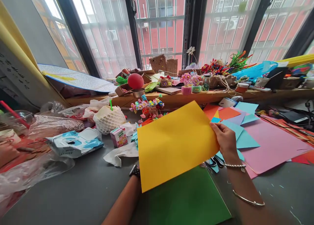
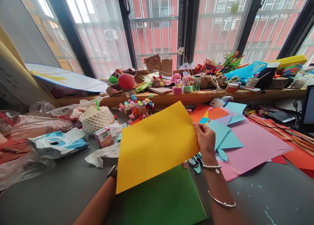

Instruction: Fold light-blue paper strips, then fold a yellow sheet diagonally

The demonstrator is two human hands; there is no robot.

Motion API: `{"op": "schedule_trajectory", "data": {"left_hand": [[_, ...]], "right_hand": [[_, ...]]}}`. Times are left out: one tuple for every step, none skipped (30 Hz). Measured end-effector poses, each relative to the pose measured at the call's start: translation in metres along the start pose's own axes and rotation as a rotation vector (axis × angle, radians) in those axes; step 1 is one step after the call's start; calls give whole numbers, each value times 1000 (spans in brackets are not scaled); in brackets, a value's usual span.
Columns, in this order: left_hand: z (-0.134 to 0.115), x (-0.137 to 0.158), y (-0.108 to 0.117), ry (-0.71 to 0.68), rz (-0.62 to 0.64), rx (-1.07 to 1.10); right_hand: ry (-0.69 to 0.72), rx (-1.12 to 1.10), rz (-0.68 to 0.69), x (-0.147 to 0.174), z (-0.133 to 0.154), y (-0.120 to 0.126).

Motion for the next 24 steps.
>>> {"op": "schedule_trajectory", "data": {"left_hand": [[6, 0, 1, 101, 98, 166], [8, 1, 1, 185, 173, 314], [5, 3, 4, 228, 205, 446], [0, 6, 8, 233, 205, 469], [-6, 9, 11, 229, 201, 510], [-11, 11, 17, 213, 162, 614], [-13, 15, 20, 203, 134, 686], [-13, 18, 20, 202, 108, 707], [-11, 21, 20, 200, 75, 689], [-8, 24, 16, 203, 80, 647], [-3, 25, 14, 207, 48, 610], [1, 26, 13, 206, 22, 592], [6, 27, 11, 207, 10, 593], [11, 27, 10, 206, -14, 610], [14, 28, 10, 202, -38, 622], [16, 30, 10, 202, -69, 638], [18, 32, 12, 202, -107, 655], [19, 35, 14, 202, -150, 670], [20, 38, 17, 201, -196, 684], [20, 42, 19, 196, -236, 697], [20, 45, 21, 192, -266, 707], [21, 47, 21, 188, -287, 711], [23, 49, 21, 185, -294, 714], [27, 49, 20, 193, -298, 709]], "right_hand": [[-8, 67, 43, 3, -4, 3], [-2, 161, 68, 6, -5, 8], [14, 264, 95, 8, -4, 12], [37, 368, 130, 9, -3, 13], [62, 465, 170, 11, 0, 12], [84, 546, 217, 12, 3, 9], [96, 603, 258, 13, 6, 6], [94, 635, 295, 15, 9, 2], [77, 634, 332, 17, 10, -1], [47, 592, 358, 19, 12, -4], [1, 521, 389, 22, 13, -6], [-49, 412, 438, 26, 14, -12], [-81, 269, 484, 32, 18, -18], [-93, 124, 544, 39, 24, -27], [-83, -5, 601, 46, 32, -36], [-56, -101, 621, 52, 41, -41], [-32, -170, 657, 60, 47, -48], [-9, -205, 707, 69, 51, -56], [23, -215, 738, 76, 53, -63], [74, -210, 759, 83, 54, -69], [129, -193, 773, 88, 54, -75], [188, -164, 778, 91, 54, -79], [246, -108, 785, 93, 52, -82], [298, -28, 751, 92, 49, -81]]}}
Point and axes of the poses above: each hand's wrist, its own x-axis away from the middle knuckle, its own y-axis out of the back of the hand, z = x × y, the point moved 10 cm from there along -x, towards the middle knuckle, and after that the axes turned 13 degrees about y, right-handed, at the moved point
